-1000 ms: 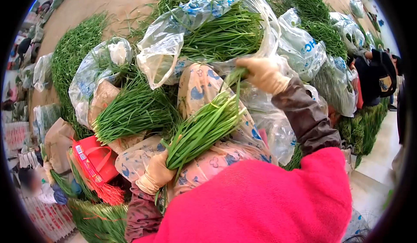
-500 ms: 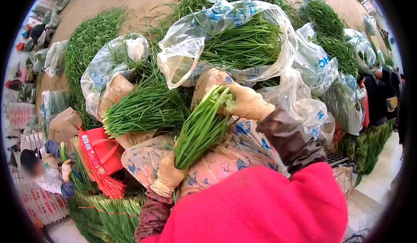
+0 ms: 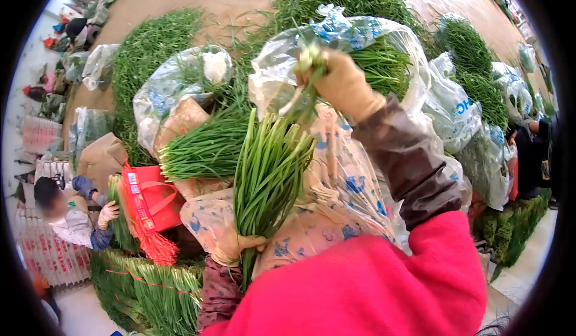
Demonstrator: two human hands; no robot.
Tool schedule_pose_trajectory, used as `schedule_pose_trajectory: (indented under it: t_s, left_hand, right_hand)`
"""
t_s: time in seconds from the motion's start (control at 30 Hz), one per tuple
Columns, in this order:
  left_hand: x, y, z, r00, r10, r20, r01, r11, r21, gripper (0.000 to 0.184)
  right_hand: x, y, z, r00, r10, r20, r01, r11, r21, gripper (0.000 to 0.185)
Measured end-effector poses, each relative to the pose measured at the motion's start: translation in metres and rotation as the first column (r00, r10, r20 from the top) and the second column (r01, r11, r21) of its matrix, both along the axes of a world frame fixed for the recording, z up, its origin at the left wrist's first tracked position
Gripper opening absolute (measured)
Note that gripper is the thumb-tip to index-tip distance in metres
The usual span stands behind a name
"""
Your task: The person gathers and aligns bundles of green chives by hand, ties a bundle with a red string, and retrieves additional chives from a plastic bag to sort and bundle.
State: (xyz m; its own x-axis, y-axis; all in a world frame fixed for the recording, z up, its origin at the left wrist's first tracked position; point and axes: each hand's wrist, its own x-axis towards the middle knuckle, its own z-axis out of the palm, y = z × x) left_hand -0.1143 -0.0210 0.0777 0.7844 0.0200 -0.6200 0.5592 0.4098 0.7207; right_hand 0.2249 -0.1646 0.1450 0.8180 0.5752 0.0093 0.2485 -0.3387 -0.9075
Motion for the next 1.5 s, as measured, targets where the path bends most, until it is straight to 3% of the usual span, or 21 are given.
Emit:
schedule_pose_trajectory:
  t_s: [0.07, 0.13, 0.17, 0.2, 0.27, 0.33, 0.4, 0.5, 0.6, 0.67, 0.77, 0.83, 0.87, 0.93, 1.0, 1.07, 1.13, 1.2, 1.33, 1.47, 1.5]
  left_hand:
    - [-0.002, -0.001, 0.008, 0.993, 0.12, 0.0, -0.119, 0.986, -0.114, 0.046]
    - [-0.004, -0.001, 0.01, 0.986, 0.166, 0.032, -0.162, 0.98, -0.12, 0.044]
    - [-0.004, -0.001, 0.009, 0.981, 0.185, 0.062, -0.173, 0.972, -0.162, 0.045]
    - [-0.006, -0.002, 0.006, 0.974, 0.208, 0.091, -0.186, 0.961, -0.206, 0.045]
    - [-0.009, -0.003, 0.005, 0.962, 0.253, 0.108, -0.227, 0.952, -0.204, 0.047]
    - [-0.007, -0.007, 0.012, 0.932, 0.336, 0.136, -0.288, 0.914, -0.285, 0.049]
    - [-0.008, -0.008, 0.012, 0.916, 0.37, 0.153, -0.326, 0.91, -0.255, 0.05]
    - [-0.017, -0.002, -0.003, 0.926, 0.346, 0.152, -0.298, 0.916, -0.268, 0.054]
    - [-0.01, -0.004, 0.006, 0.908, 0.391, 0.152, -0.338, 0.897, -0.285, 0.052]
    - [-0.004, -0.01, 0.014, 0.897, 0.417, 0.146, -0.378, 0.896, -0.235, 0.05]
    - [-0.011, -0.009, -0.002, 0.872, 0.45, 0.193, -0.43, 0.892, -0.138, 0.048]
    - [-0.018, -0.008, -0.017, 0.87, 0.475, -0.134, -0.491, 0.861, -0.136, 0.044]
    - [-0.016, -0.009, -0.018, 0.877, 0.461, -0.137, -0.478, 0.868, -0.138, 0.044]
    - [-0.007, -0.016, -0.013, 0.882, 0.451, 0.139, -0.395, 0.867, -0.303, 0.041]
    - [-0.003, -0.022, -0.009, 0.882, 0.455, 0.127, -0.4, 0.863, -0.309, 0.041]
    - [0.002, -0.027, -0.006, 0.809, 0.586, 0.032, -0.546, 0.771, -0.328, 0.044]
    - [-0.002, -0.021, -0.017, 0.812, 0.584, -0.001, -0.547, 0.76, -0.352, 0.046]
    - [-0.008, -0.019, -0.021, 0.838, 0.48, 0.26, -0.298, 0.802, -0.518, 0.045]
    - [-0.006, -0.012, -0.029, 0.84, 0.37, 0.397, -0.087, 0.814, -0.574, 0.047]
    - [0.001, -0.013, -0.014, 0.866, 0.351, 0.357, -0.19, 0.89, -0.414, 0.043]
    - [0.001, -0.015, -0.011, 0.871, 0.382, 0.309, -0.24, 0.879, -0.411, 0.047]
  right_hand:
    - [0.015, 0.027, 0.044, 0.978, -0.093, 0.189, 0.058, 0.982, 0.182, 0.02]
    - [0.011, 0.042, 0.112, 0.993, -0.115, 0.038, 0.1, 0.954, 0.283, 0.048]
    - [0.045, 0.064, 0.105, 0.98, -0.113, 0.166, 0.084, 0.982, 0.172, 0.057]
    - [0.067, 0.086, 0.101, 0.957, -0.145, 0.252, 0.18, 0.976, -0.124, 0.057]
    - [0.092, 0.116, 0.058, 0.69, 0.011, 0.723, 0.36, 0.862, -0.356, 0.061]
    - [0.066, 0.095, 0.065, 0.828, 0.351, 0.437, -0.097, 0.858, -0.505, 0.058]
    - [0.042, 0.086, 0.035, 0.838, 0.545, 0.006, -0.531, 0.818, -0.22, 0.052]
    - [-0.018, 0.068, 0.017, 0.76, 0.635, -0.138, -0.648, 0.757, -0.083, 0.051]
    - [-0.053, 0.061, -0.012, 0.851, 0.491, -0.186, -0.501, 0.866, -0.005, 0.058]
    - [-0.07, 0.046, -0.008, 0.781, 0.449, -0.434, -0.355, 0.891, 0.283, 0.051]
    - [-0.087, 0.021, -0.03, 0.741, 0.525, -0.417, -0.202, 0.768, 0.608, 0.052]
    - [-0.076, 0.026, -0.055, 0.766, 0.443, -0.465, -0.149, 0.827, 0.542, 0.053]
    - [-0.071, 0.025, -0.061, 0.794, 0.352, -0.495, -0.09, 0.874, 0.477, 0.055]
    - [-0.068, 0.014, -0.052, 0.677, 0.426, -0.6, -0.05, 0.84, 0.54, 0.057]
    - [-0.071, 0.004, -0.04, 0.604, 0.648, -0.464, -0.264, 0.713, 0.65, 0.062]
    - [-0.068, 0.007, -0.051, 0.6, 0.662, -0.449, -0.278, 0.699, 0.659, 0.061]
    - [-0.065, 0.01, -0.061, 0.726, 0.427, -0.538, -0.097, 0.839, 0.535, 0.058]
    - [-0.065, 0.002, -0.064, 0.712, 0.409, -0.571, -0.063, 0.847, 0.528, 0.052]
    - [-0.063, -0.006, -0.072, 0.717, 0.352, -0.602, -0.069, 0.895, 0.441, 0.046]
    - [-0.062, -0.005, -0.053, 0.846, 0.231, -0.48, -0.089, 0.95, 0.3, 0.034]
    - [-0.063, -0.005, -0.05, 0.94, 0.178, -0.29, -0.074, 0.939, 0.336, 0.03]
